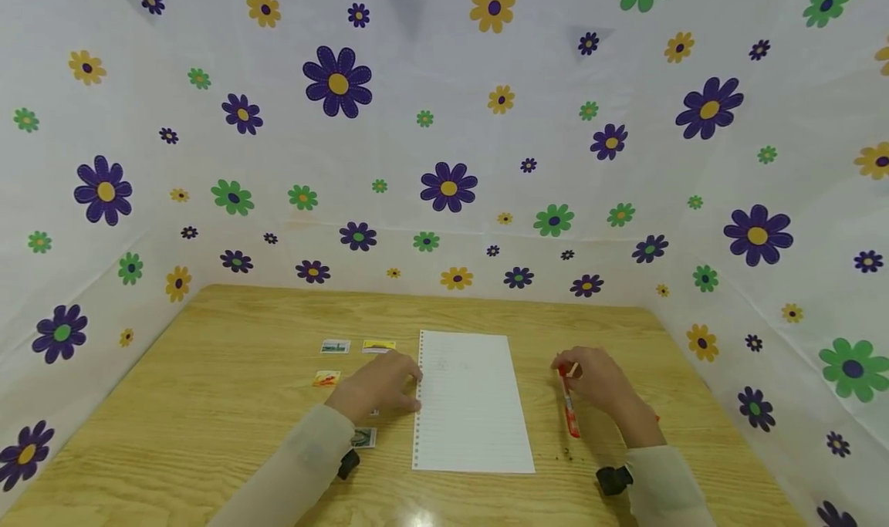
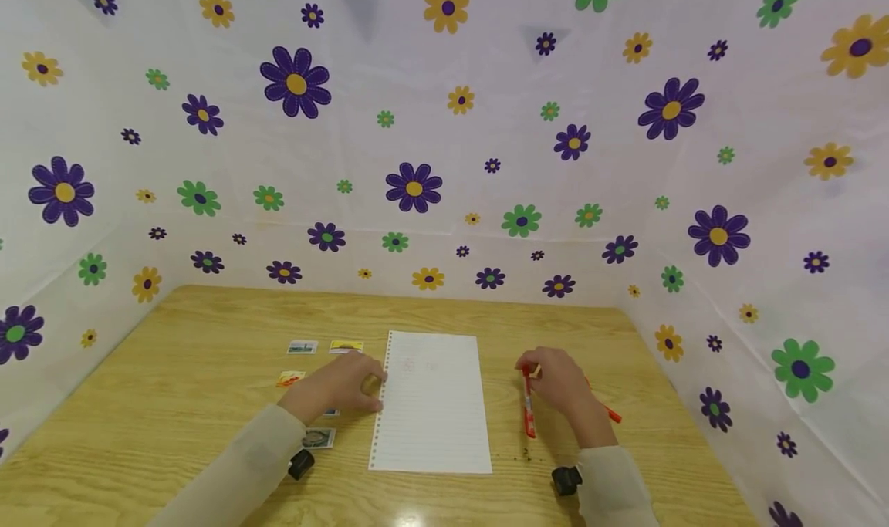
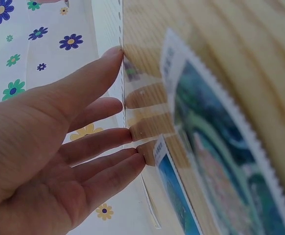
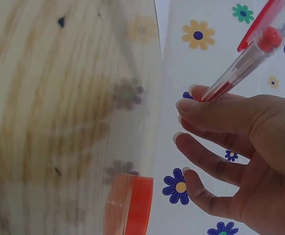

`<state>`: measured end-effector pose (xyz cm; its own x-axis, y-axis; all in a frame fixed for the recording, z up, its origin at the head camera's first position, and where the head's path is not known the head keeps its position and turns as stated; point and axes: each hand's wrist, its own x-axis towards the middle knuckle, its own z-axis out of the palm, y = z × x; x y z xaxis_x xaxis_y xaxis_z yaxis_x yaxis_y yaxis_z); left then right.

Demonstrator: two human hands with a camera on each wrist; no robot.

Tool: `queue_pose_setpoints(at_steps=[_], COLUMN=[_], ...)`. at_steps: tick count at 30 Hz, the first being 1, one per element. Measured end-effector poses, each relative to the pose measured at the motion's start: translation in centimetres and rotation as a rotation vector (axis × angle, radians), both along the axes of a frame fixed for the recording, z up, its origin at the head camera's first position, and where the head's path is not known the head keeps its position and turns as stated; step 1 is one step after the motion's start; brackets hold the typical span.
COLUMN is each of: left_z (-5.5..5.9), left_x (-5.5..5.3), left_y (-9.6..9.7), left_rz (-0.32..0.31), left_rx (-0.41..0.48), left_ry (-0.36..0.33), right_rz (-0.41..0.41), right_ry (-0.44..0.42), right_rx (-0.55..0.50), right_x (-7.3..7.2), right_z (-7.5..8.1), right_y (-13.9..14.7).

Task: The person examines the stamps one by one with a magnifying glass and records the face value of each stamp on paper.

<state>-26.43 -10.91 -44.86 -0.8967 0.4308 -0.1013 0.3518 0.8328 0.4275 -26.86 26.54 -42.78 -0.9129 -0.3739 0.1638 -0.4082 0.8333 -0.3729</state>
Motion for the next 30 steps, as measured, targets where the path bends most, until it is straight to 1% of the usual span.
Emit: queue_pose_setpoints(at_steps=[6, 12, 21, 30], left_z=[0.12, 0.15, 0.03, 0.33], left_x=[0.04, -0.04, 0.01, 0.15], left_y=[0.08, 0.2, 0.09, -0.01], left_rz=[-0.005, -0.003, -0.008, -0.014], left_rx=[-0.011, -0.012, -0.003, 0.03], left_ry=[0.011, 0.015, 0.01, 0.005], right_rz=[-0.012, -0.01, 0.0, 0.014], right_ry=[-0.017, -0.031, -0.013, -0.038], right_rx=[0.029, 0.034, 0.051, 0.066], right_x=[-0.16, -0.3, -0.49, -0.26], right_z=[-0.47, -0.88, -1.01, -0.9], right_y=[0.06, 0.14, 0.18, 0.43])
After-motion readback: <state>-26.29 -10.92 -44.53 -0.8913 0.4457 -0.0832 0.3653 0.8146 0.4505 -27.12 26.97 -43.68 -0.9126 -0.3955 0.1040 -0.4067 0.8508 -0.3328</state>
